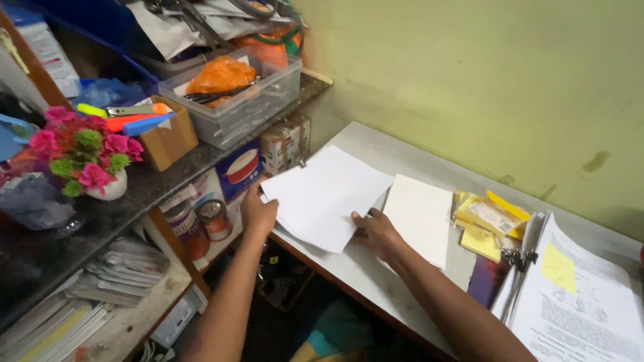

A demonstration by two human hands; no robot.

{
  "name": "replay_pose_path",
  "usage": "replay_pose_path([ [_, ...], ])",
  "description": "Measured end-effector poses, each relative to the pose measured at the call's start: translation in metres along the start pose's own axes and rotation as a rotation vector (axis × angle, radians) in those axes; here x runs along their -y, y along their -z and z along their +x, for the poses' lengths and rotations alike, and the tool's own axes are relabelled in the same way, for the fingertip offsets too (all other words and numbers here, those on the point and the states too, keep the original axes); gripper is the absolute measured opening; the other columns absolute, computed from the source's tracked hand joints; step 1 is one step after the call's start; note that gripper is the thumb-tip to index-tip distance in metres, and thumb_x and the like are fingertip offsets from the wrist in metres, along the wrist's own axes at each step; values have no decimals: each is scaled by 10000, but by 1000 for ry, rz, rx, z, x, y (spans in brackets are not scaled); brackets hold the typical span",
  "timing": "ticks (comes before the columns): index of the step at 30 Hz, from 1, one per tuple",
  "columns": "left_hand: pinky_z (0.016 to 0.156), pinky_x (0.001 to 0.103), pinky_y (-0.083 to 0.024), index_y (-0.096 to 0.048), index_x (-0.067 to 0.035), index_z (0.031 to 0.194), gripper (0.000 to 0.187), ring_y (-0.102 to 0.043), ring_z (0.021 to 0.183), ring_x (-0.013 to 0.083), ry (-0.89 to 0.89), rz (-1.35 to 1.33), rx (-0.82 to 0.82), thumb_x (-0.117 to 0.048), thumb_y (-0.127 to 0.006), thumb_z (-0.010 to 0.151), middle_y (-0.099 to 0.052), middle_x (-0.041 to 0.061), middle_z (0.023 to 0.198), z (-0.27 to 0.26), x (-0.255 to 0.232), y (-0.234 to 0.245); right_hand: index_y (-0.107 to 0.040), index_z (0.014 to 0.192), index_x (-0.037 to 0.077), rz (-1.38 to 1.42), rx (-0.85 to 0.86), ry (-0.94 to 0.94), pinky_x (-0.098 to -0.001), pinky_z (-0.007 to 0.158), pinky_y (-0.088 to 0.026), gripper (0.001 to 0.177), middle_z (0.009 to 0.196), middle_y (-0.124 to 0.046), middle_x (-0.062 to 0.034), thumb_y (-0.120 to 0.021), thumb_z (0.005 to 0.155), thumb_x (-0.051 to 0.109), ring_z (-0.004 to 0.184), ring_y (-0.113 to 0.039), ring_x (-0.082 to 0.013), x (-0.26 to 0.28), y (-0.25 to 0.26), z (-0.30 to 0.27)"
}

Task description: The person wipes a white table surface with a cloth, then moves various items including a picture, a tissue box, and a hairdryer. They retrieve papers and a notebook from a shelf, place them on the table, and arrange artificial flowers, pens, and highlighters into containers on the desk.

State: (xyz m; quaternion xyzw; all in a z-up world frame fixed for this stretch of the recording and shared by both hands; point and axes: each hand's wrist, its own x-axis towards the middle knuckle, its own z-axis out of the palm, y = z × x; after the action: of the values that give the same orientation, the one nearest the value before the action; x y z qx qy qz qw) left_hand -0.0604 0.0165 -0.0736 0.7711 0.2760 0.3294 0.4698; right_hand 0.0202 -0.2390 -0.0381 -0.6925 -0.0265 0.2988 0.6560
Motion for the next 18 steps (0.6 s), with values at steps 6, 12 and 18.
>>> replay_pose_path([
  [6,1200,600,-128,-442,-137,1510,761,-223,1512,330,22,630,204,-352,-755,850,-311,106,1625,9,-27,0,-162,1547,-82,-168,-60,-52,-411,862,-611,787,1141,-668,-306,-594,976,245,953,-729,-344,5,-2,-22],
  [12,1204,649,-109,-399,-127,1530,872,-175,1540,346,72,695,324,-504,-773,840,-287,157,1629,9,-44,-5,-284,1506,-135,-218,9,-39,-378,804,-649,789,1062,-691,-268,-682,937,239,844,-717,-281,-2,1,-21],
  [18,1205,603,-197,-382,-115,1544,929,-273,1494,377,56,686,320,-518,-789,813,-345,176,1596,3,-35,-30,-475,1407,-172,-187,53,-1,-341,773,-619,675,990,-701,-211,-691,925,249,831,-739,-257,-14,-1,-7],
])
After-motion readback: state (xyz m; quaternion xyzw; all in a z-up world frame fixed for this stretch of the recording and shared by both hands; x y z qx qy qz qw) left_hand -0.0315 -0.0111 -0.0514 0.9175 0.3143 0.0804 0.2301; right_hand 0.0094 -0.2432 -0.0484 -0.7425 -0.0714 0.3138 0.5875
